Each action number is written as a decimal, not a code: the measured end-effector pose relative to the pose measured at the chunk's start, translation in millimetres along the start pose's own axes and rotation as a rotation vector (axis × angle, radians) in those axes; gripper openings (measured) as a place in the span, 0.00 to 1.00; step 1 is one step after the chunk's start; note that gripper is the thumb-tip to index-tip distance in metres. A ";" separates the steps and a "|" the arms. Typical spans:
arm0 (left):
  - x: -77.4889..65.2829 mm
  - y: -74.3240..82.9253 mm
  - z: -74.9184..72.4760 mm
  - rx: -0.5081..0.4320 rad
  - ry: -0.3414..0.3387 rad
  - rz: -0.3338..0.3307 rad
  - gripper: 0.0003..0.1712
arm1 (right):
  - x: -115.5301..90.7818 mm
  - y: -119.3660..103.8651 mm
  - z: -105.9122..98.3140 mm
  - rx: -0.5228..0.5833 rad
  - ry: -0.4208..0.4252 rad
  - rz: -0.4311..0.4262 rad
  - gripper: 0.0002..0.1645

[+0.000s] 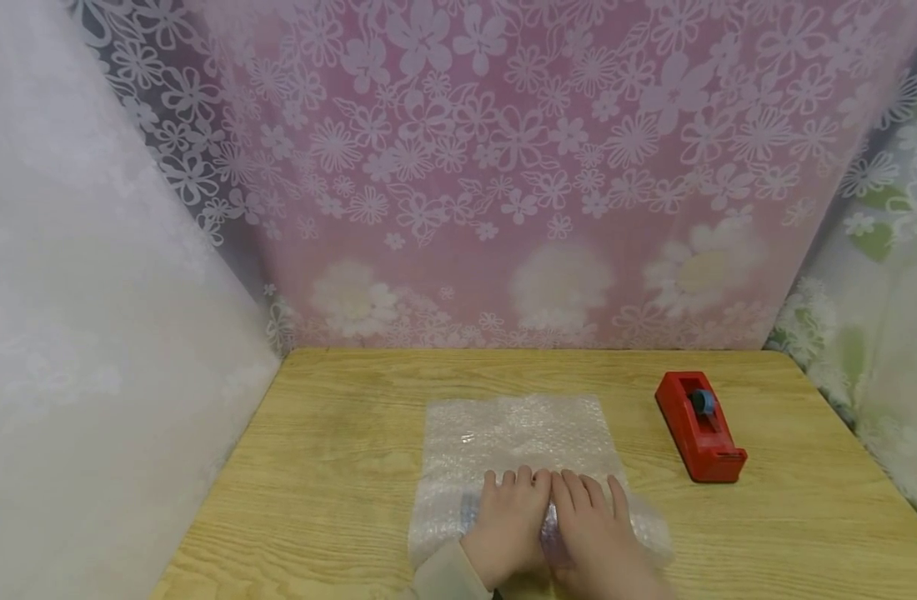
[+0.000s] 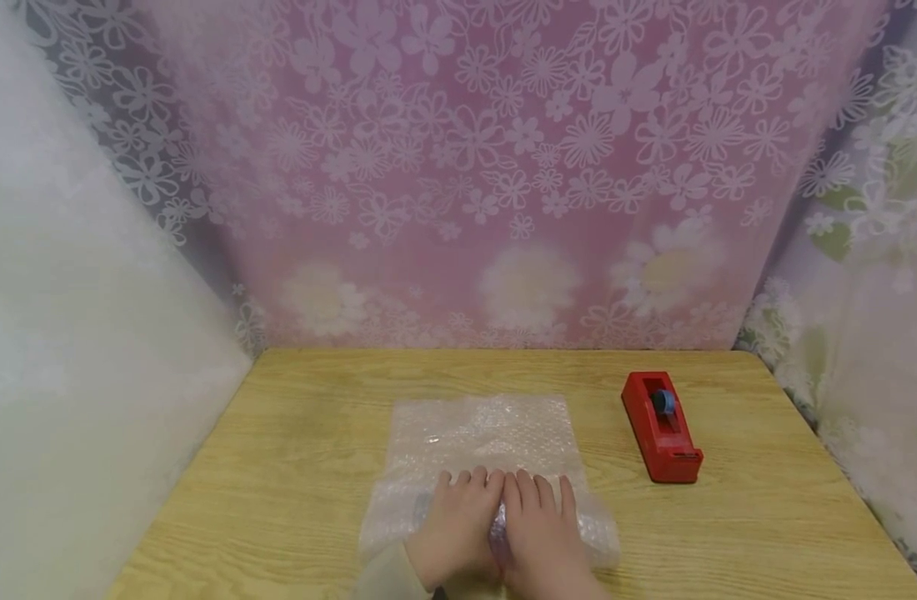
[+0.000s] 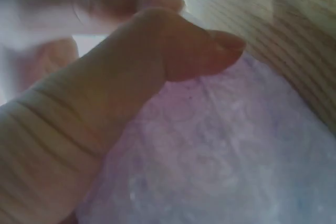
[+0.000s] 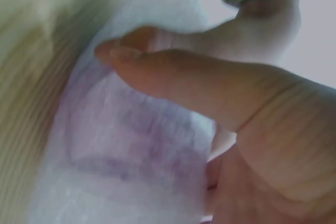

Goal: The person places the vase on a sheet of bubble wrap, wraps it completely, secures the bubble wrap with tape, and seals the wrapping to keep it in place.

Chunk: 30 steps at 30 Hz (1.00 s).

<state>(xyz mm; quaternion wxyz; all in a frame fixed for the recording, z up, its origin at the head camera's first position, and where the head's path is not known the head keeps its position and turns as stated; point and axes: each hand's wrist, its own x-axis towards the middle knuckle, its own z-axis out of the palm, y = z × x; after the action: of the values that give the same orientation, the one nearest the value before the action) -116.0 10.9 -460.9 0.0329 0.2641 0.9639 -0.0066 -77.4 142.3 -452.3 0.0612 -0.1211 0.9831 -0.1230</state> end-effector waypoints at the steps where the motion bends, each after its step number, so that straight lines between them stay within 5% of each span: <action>1: 0.7 0.0 -0.1 -0.003 -0.001 0.002 0.53 | -3.0 -1.6 0.4 -0.001 0.002 0.008 0.62; 6: 3.7 -0.3 0.0 -0.009 -0.013 0.012 0.54 | -13.4 -6.9 8.3 -0.058 0.088 -0.001 0.67; 16: 12.5 -2.6 -1.4 0.008 -0.046 0.067 0.51 | -7.2 -7.9 30.6 -0.118 0.342 -0.015 0.56; 30: 14.5 -1.7 -4.0 0.005 -0.074 0.043 0.51 | -0.2 -5.3 25.2 -0.081 0.252 0.004 0.53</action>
<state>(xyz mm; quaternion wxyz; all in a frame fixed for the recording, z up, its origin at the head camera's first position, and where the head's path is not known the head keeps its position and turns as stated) -129.6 16.9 -457.9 0.0678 0.2847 0.9561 -0.0179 -72.2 131.6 -475.1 -0.0672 -0.1051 0.9874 -0.0975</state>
